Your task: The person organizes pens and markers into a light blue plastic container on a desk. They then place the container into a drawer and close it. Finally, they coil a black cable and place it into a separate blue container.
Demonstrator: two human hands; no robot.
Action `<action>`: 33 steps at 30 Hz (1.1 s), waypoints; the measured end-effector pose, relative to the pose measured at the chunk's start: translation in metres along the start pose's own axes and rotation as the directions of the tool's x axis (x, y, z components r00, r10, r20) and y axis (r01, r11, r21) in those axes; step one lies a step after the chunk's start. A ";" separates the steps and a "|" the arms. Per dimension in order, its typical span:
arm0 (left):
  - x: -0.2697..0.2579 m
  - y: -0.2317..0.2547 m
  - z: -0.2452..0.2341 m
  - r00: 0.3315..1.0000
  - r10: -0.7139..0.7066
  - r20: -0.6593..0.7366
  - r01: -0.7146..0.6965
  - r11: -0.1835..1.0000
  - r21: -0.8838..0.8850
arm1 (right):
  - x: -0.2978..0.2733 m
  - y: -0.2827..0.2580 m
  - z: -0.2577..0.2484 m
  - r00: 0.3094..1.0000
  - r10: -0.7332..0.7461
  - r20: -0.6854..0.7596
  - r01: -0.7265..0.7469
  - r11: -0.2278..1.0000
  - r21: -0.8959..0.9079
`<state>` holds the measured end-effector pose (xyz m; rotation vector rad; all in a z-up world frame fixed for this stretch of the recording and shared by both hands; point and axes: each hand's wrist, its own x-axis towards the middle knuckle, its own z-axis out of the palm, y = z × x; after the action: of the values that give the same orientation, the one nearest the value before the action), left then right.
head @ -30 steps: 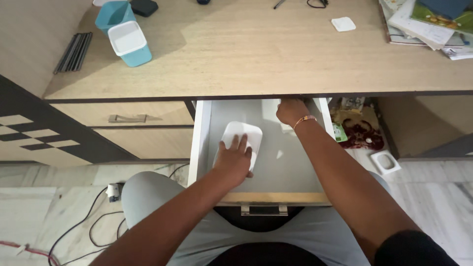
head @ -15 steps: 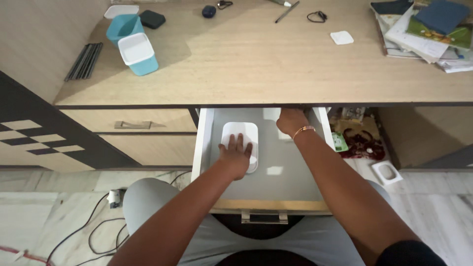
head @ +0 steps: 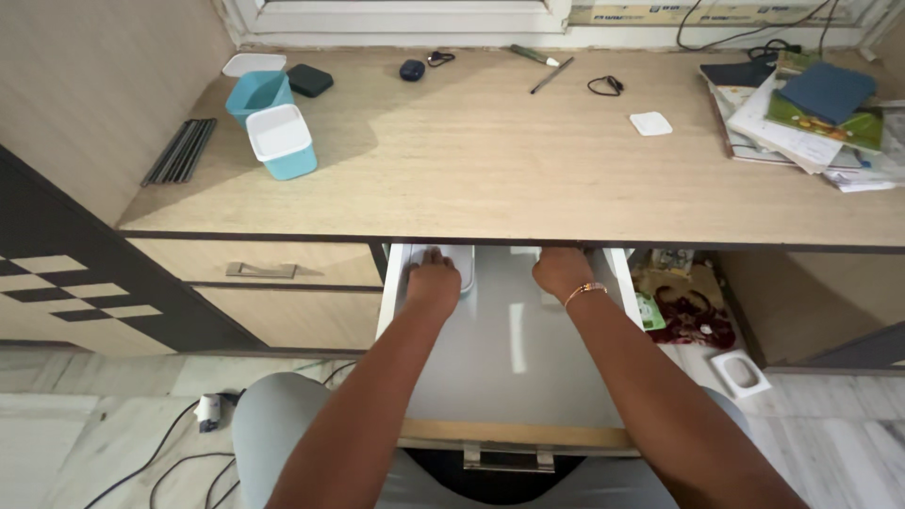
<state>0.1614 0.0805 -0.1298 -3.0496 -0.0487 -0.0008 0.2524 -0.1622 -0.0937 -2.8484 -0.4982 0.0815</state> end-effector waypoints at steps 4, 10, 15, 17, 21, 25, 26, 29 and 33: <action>0.014 -0.001 0.005 0.999 -0.020 0.025 0.020 1.000 -0.017 | 0.000 -0.011 -0.002 0.997 -0.006 -0.080 0.001 0.998 -0.062; -0.033 -0.004 -0.058 0.995 0.077 0.060 -0.064 0.980 -0.191 | -0.020 -0.032 -0.017 0.997 -0.034 -0.067 0.020 0.980 -0.196; -0.069 0.006 -0.126 0.835 0.113 -0.538 -0.343 0.872 -0.349 | -0.021 -0.039 -0.027 0.999 -0.030 -0.019 0.029 0.998 -0.051; -0.066 -0.002 -0.136 0.762 0.036 -0.647 -0.332 0.879 -0.342 | -0.021 -0.039 -0.028 1.000 0.005 0.023 -0.005 1.000 -0.010; -0.035 -0.055 -0.145 0.552 -0.224 -0.804 -0.147 0.922 -0.357 | -0.014 -0.033 -0.017 0.932 -0.296 -0.210 0.267 0.951 -0.156; 0.005 -0.134 -0.166 0.609 -0.532 -0.589 0.382 0.847 -0.369 | -0.016 -0.032 -0.011 0.914 -0.307 -0.264 0.282 0.951 -0.128; 0.011 -0.152 -0.172 0.562 -0.603 -0.566 0.425 0.798 -0.427 | -0.018 -0.034 -0.014 0.916 -0.307 -0.257 0.281 0.950 -0.134; 0.016 -0.188 -0.177 0.496 -0.754 -0.430 0.500 0.653 -0.569 | -0.028 -0.044 -0.030 0.949 -0.237 -0.208 0.239 0.971 -0.016; 0.033 -0.208 -0.170 0.547 -0.789 -0.279 0.549 0.590 -0.592 | -0.033 -0.056 -0.044 0.953 -0.220 -0.208 0.213 0.976 -0.053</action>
<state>0.1883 0.2728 0.0587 -3.0415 -1.4047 -1.0311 0.2070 -0.1332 -0.0364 -2.7659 -0.7646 -0.2706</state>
